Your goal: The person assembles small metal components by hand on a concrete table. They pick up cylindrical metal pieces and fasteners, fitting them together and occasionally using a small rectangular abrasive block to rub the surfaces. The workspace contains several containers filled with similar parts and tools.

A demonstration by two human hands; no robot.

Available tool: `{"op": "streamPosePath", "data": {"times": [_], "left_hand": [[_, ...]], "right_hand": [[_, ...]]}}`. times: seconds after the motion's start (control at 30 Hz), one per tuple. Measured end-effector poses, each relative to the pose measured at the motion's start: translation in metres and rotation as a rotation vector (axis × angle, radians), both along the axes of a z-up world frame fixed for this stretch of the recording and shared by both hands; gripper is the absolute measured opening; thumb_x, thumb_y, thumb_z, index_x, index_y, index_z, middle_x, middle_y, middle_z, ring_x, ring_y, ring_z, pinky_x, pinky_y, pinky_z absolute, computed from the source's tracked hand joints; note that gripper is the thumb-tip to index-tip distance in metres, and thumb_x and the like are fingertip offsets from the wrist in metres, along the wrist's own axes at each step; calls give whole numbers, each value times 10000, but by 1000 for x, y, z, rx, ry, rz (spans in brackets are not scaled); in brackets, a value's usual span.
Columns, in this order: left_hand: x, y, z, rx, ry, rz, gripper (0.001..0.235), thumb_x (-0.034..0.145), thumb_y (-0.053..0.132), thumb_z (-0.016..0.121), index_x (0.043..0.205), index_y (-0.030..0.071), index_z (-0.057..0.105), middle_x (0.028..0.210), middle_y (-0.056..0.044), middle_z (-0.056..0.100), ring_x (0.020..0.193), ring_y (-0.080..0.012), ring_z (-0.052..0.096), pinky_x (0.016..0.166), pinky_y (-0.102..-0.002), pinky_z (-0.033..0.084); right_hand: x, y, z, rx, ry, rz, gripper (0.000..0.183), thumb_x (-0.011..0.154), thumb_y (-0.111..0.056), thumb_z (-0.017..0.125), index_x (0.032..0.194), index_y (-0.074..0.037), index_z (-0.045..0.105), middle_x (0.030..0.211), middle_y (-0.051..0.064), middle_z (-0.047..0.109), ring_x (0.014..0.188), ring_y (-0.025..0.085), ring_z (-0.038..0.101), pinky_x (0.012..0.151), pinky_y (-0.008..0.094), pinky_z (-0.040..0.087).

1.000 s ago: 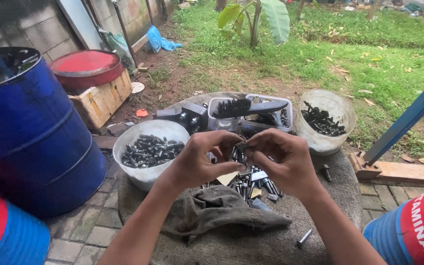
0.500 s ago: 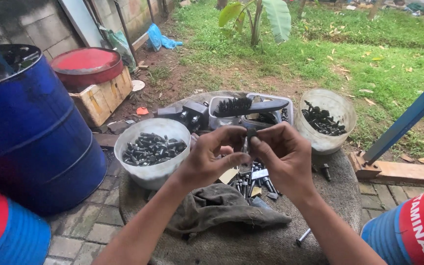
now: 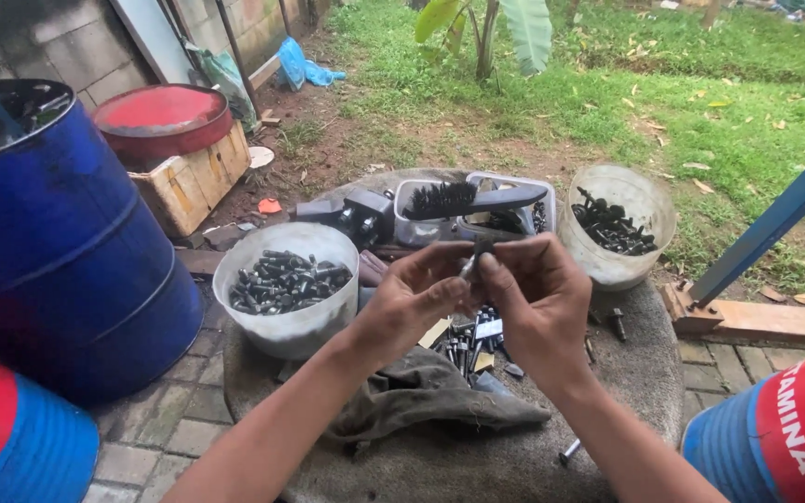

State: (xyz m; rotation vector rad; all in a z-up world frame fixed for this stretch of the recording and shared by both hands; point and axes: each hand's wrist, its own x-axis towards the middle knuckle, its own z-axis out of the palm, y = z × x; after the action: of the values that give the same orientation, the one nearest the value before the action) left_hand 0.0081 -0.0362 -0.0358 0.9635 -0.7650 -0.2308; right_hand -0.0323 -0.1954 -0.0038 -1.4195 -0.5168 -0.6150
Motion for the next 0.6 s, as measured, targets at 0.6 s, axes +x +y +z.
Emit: {"op": "streamPosePath", "data": {"times": [0.6], "left_hand": [[2,1,4,-44,86,40,456,954,231,728,1341,2,651,909,-173,674,860,-237,670,798,-431,588]], "right_hand": [[-6,10,5,22,24,39,143,924,-20,691,1034,64,655,734,190,737,608,199,756,544,324,656]]}}
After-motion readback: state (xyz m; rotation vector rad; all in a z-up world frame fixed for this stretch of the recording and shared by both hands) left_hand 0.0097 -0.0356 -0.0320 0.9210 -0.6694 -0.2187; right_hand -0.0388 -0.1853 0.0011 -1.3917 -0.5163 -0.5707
